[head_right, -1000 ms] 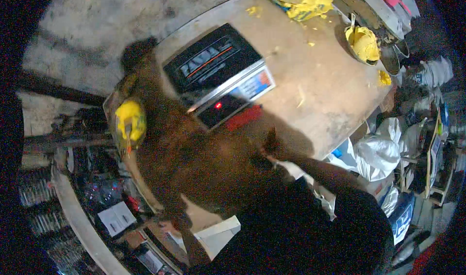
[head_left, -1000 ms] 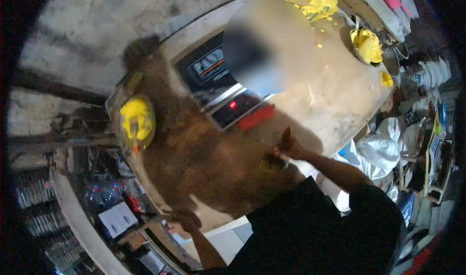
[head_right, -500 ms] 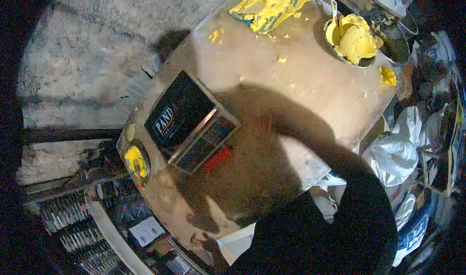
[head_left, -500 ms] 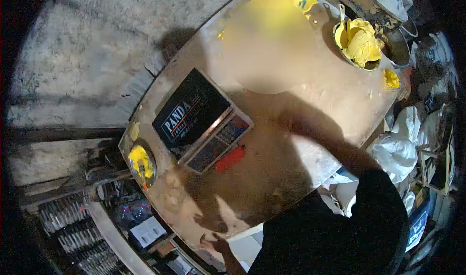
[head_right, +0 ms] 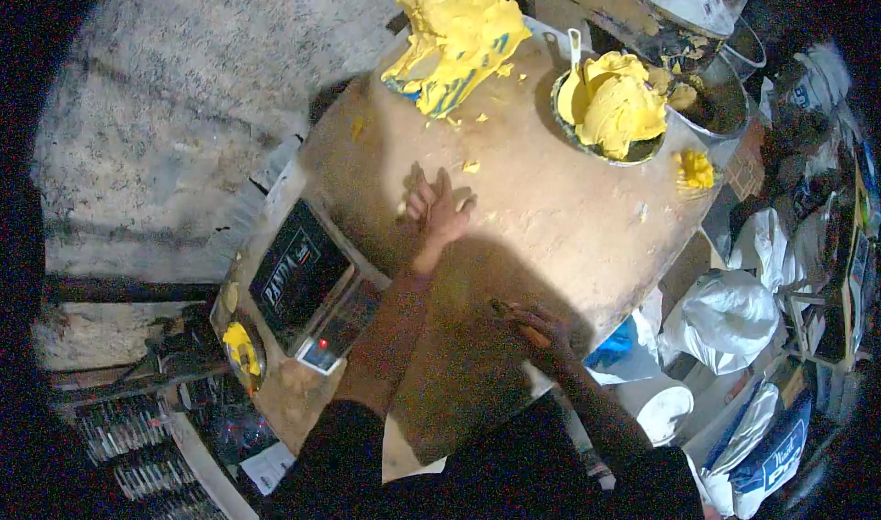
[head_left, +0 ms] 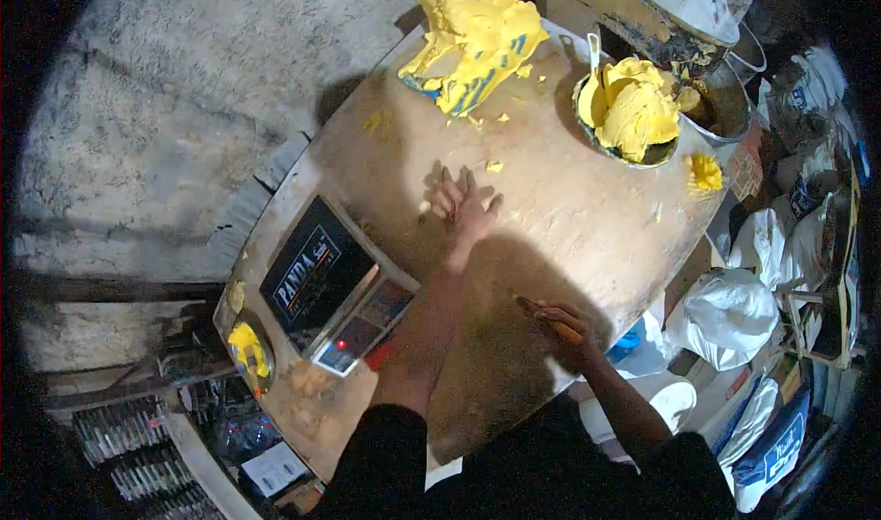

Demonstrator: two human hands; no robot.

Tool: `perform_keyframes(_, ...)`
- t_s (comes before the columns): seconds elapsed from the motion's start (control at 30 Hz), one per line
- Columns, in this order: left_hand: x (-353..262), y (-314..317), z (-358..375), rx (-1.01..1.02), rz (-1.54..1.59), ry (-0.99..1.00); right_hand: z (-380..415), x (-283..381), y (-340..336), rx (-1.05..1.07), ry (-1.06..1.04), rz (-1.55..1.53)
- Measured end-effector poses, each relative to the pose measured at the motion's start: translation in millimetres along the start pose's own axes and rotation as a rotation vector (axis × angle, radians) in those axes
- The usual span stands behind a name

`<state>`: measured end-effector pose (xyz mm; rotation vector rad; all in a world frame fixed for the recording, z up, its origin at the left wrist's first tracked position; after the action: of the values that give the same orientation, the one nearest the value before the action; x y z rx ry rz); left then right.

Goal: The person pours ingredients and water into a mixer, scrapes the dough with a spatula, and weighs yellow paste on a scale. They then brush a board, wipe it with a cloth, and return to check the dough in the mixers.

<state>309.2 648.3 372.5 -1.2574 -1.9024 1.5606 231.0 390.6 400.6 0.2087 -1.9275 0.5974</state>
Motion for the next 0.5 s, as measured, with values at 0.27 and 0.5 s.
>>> perform_keyframes(0.27,-40,26,-15,-0.147,0.064,0.103,3,-14,-29,-0.148,-0.13,0.105)
perform_keyframes(0.5,-1,104,-53,0.107,1.06,-0.56,-26,16,-31,-0.018,-0.112,0.279)
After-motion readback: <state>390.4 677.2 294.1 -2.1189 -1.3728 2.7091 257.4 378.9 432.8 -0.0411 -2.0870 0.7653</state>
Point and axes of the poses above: each hand's wrist, its own z-axis away from the middle knuckle, its own y-axis out of the palm, x = y × z, the point moved 9 cm from there along -z, towards the middle knuckle, and after that the axes turned 15 degrees about -x, right-handed, at the moved point
